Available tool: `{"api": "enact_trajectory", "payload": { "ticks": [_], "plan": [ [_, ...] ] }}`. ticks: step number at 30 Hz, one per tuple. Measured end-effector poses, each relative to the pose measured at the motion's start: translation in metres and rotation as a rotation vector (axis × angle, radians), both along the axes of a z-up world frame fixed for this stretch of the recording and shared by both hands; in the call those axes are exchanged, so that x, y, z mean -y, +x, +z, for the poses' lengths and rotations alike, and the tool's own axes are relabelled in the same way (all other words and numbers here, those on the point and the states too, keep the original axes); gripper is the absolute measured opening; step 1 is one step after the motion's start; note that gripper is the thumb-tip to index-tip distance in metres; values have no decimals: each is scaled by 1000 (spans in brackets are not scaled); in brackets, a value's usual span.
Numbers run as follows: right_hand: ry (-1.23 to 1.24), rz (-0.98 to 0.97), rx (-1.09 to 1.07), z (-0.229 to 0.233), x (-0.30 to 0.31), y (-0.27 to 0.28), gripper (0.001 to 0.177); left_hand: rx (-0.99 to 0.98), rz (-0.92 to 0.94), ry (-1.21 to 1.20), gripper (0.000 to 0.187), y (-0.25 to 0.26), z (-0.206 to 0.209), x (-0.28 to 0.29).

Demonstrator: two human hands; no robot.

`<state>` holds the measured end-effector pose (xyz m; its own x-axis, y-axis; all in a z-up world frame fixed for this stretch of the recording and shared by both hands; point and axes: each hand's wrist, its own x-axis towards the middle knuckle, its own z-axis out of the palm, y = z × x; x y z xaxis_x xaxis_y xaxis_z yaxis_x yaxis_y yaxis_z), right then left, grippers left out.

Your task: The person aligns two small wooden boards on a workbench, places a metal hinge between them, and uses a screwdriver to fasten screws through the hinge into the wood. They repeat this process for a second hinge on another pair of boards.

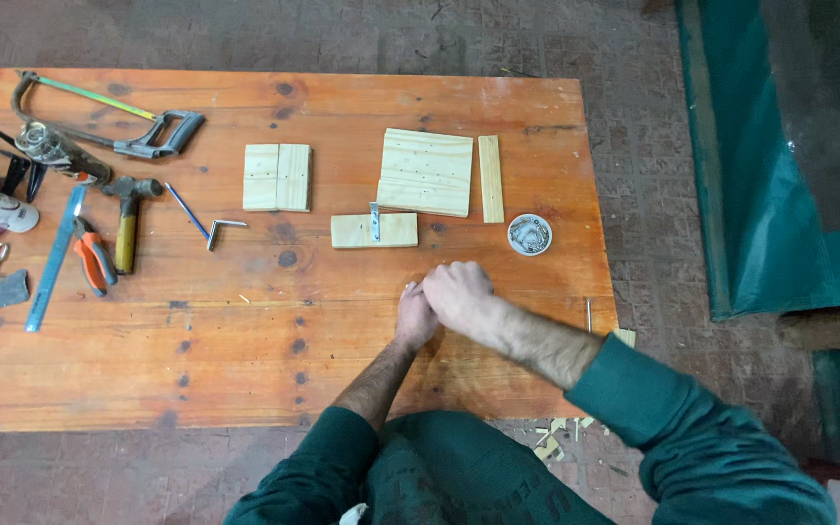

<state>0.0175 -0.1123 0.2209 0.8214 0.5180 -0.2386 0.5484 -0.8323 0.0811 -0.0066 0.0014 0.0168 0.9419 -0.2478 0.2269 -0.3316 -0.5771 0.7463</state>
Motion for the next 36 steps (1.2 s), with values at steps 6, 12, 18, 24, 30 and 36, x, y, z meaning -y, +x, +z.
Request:
{"api": "enact_trajectory", "payload": {
  "ticks": [6,12,18,24,30,36],
  "plan": [
    [-83,377,93,29,8,1,14,-16,13,55,13,7,-43,3],
    [-85,65,-13,46,12,13,9,-19,2,57,11,3,-11,0],
    [-144,38,-59,17,25,27,18,-18,-7,7,11,4,-3,1],
    [-82,466,-13,-13,2,16,22,4,10,100,14,7,-42,2],
    [-48,585,-10,-15,3,21,23,-3,-51,247,24,8,-60,1],
    [-58,386,-138,23,4,18,21,2,-49,118,34,7,-51,2]
  ]
}}
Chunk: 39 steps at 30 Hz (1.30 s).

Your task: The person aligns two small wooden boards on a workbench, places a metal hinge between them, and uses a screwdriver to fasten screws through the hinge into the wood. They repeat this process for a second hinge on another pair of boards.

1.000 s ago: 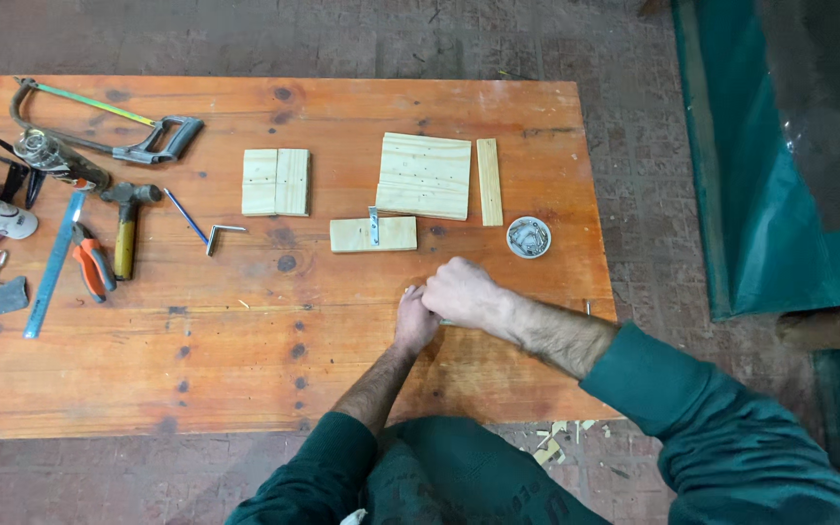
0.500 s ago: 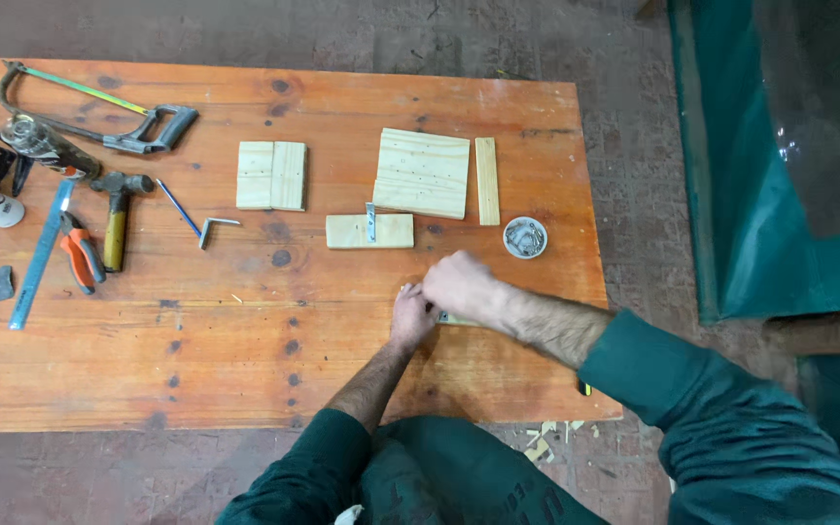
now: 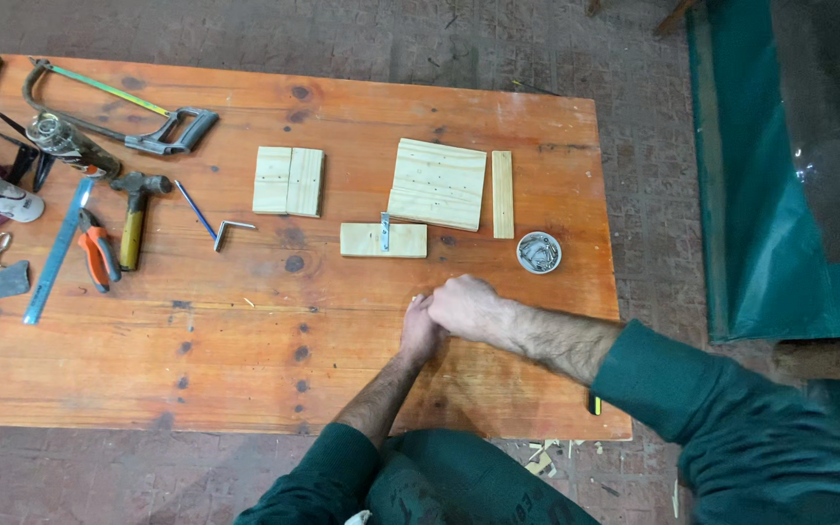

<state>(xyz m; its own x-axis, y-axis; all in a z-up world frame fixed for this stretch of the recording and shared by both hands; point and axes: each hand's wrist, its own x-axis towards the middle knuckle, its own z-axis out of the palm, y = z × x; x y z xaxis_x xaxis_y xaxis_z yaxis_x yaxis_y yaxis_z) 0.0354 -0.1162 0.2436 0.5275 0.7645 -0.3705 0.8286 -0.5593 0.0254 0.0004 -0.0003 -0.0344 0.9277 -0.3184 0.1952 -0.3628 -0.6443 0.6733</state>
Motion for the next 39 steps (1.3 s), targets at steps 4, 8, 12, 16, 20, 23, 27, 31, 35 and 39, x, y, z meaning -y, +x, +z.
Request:
{"api": "enact_trajectory", "payload": {
  "ticks": [4,8,12,16,20,23,27,31,35,39],
  "plan": [
    [-11,-285,-39,-34,-5,2,22,89,21,-3,25,-3,-4,6],
    [-43,-205,-31,-14,-9,0,16,-373,266,-534,18,-10,13,8],
    [-73,158,140,-32,1,7,20,84,4,-3,24,4,4,5],
    [23,302,176,-16,6,0,20,110,35,59,14,-3,0,5],
    [-32,48,-3,4,-3,7,21,87,109,-43,14,-1,-2,6],
    [-61,-227,-69,16,-12,8,16,35,136,-102,12,-5,8,8],
    [-29,-434,-78,5,-28,-9,13,16,81,-125,12,-12,52,-3],
    [-22,-242,31,-28,-14,-13,16,-70,96,-193,15,-14,24,3],
    [-40,184,234,-39,5,-6,22,6,83,-138,13,-8,22,3],
    [-76,-97,108,-13,-7,-14,22,10,103,-82,10,-11,37,-1]
  ]
}}
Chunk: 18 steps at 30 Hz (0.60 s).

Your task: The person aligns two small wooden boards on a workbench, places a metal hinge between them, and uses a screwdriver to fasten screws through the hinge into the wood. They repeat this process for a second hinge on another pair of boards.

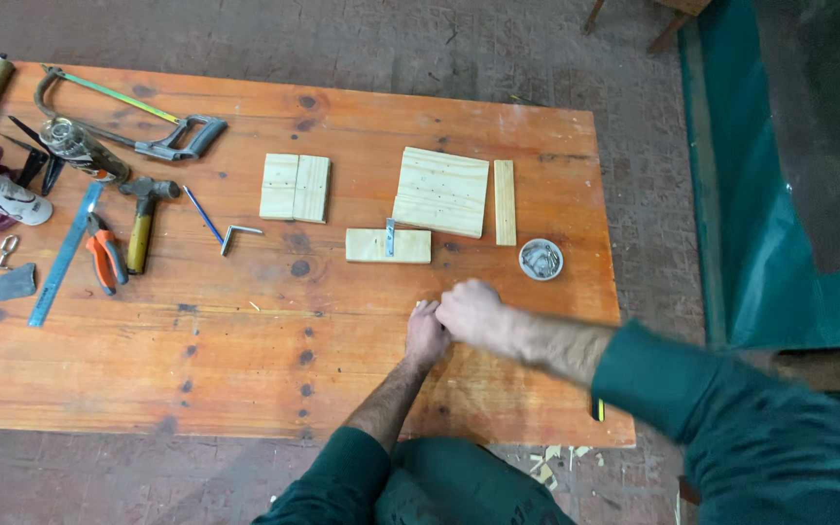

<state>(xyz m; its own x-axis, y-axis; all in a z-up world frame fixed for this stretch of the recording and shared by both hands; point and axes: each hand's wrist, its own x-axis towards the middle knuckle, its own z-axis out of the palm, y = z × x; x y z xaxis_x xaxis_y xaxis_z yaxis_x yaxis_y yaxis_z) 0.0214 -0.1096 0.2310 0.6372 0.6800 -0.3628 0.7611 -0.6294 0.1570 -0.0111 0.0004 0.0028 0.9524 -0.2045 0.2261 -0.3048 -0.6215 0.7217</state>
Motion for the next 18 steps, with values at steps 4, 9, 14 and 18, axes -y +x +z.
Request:
{"api": "enact_trajectory", "payload": {
  "ticks": [4,9,14,18],
  "plan": [
    [-52,-381,-106,8,-8,3,16,-19,-25,13,7,-7,-9,1],
    [13,-375,-157,-28,-1,11,19,25,-25,-26,9,-6,7,3],
    [-105,101,32,1,17,15,21,14,-41,-5,9,8,9,-1],
    [-62,239,35,-3,37,14,21,-7,-36,-17,14,2,12,0]
  ]
}}
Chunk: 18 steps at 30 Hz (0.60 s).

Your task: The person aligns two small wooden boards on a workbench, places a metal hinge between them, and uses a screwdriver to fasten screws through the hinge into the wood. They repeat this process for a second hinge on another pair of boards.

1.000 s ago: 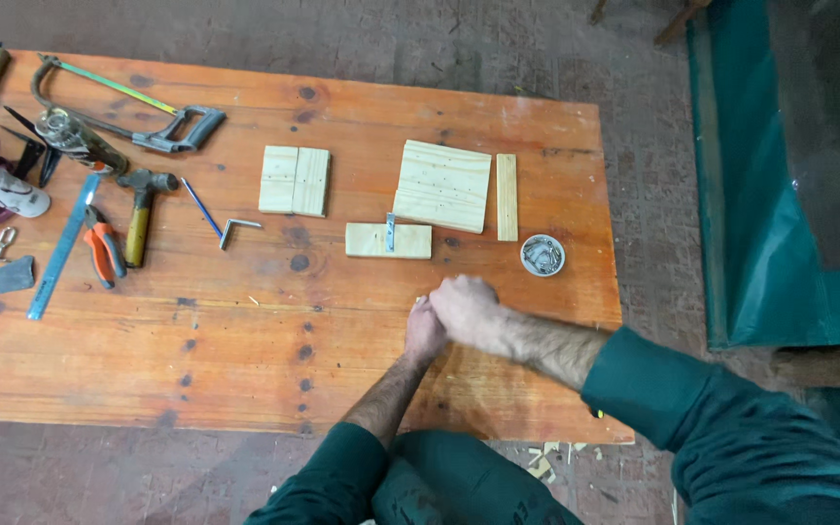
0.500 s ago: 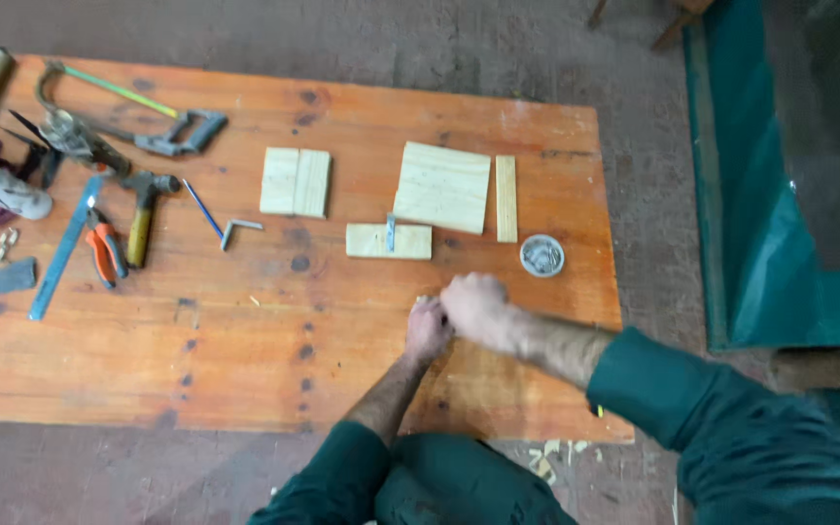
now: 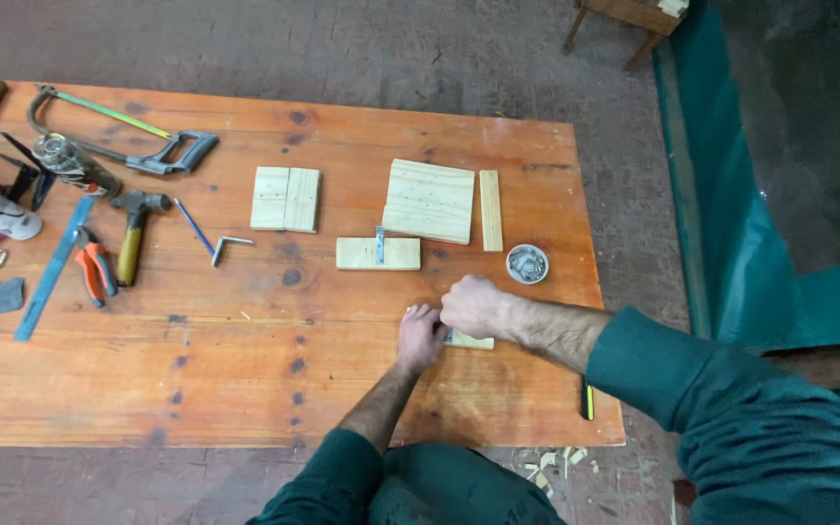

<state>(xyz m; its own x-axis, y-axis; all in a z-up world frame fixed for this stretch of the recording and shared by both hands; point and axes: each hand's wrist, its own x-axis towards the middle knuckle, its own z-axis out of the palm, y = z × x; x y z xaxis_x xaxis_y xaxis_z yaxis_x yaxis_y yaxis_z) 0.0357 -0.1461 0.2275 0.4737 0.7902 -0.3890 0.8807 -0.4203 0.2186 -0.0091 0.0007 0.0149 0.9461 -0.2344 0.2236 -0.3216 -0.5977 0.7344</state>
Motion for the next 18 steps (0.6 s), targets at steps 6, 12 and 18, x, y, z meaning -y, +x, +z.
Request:
{"api": "enact_trajectory", "payload": {
  "ticks": [6,12,18],
  "plan": [
    [33,-580,-275,36,-22,0,18,30,-6,-11,11,-1,2,3],
    [74,-794,-342,27,-17,10,20,35,-7,37,9,-4,12,4],
    [-114,-366,14,-2,-13,-6,24,70,-6,-7,11,-3,11,2]
  ]
}}
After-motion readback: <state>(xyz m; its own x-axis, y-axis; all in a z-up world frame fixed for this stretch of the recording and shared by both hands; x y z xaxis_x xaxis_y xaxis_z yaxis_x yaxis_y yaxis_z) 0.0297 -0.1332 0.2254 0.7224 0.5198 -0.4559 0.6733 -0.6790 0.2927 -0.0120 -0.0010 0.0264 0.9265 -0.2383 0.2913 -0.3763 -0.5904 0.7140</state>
